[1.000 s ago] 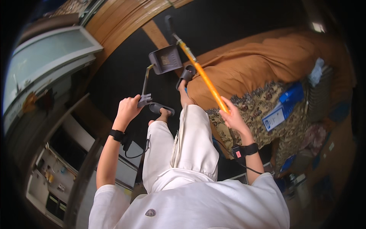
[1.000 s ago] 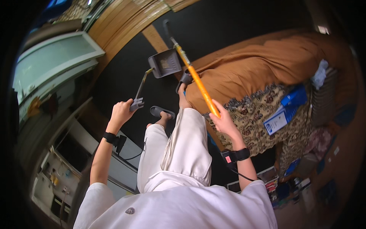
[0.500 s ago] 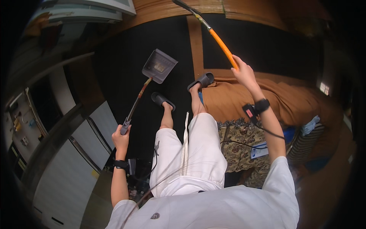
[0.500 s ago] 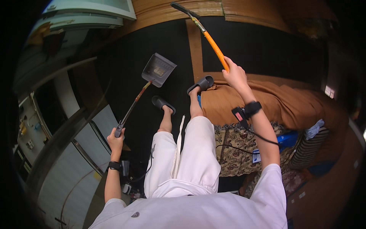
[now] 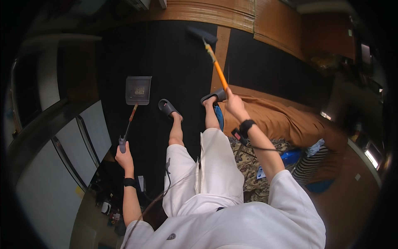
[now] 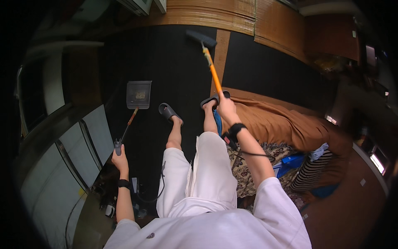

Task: The person sweeps debris into a dustpan using a long-handled broom while moving through a room.

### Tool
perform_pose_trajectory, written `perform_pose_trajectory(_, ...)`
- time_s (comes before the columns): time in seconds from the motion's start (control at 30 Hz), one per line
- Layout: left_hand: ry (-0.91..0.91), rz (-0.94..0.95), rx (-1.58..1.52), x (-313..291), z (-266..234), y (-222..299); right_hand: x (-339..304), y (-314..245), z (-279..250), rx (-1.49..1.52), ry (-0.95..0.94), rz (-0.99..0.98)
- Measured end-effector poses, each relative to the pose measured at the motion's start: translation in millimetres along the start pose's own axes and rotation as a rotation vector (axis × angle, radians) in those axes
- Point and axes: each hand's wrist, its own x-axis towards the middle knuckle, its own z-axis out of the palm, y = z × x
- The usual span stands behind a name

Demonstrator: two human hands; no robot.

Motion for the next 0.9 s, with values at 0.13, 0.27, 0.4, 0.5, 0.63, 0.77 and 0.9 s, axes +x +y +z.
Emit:
perform_pose_trajectory(0.13, -0.014, 0.008, 0.038, 18, -3, -23, -77, -10, 19, 0.027, -0.217, 0.044)
perform_pose_trajectory(0.27, -0.057, 0.067, 0.055, 43, -7, -43, -109, -13, 16, 0.212, -0.268, 0.055)
perform_pose_trajectory(0.4, -0.101, 0.017, 0.088, 61, -9, -53, -126, -16, -4, 0.326, -0.275, 0.120)
perform_pose_trajectory(0.5, -0.143, 0.002, 0.107, 60, -2, -50, -140, -9, -22, 0.549, -0.377, 0.357)
perform_pose_trajectory(0.63, -0.158, 0.013, 0.082, 48, 8, -49, -168, 6, -20, 0.602, -0.306, 0.378)
perform_pose_trajectory(0.77, -0.175, 0.040, 0.019, 34, 13, -55, -185, 40, -1, 0.537, -0.231, 0.423)
perform_pose_trajectory(0.9, -0.141, 0.093, 0.032, 26, 13, -62, -185, 66, 33, 0.432, -0.121, 0.376)
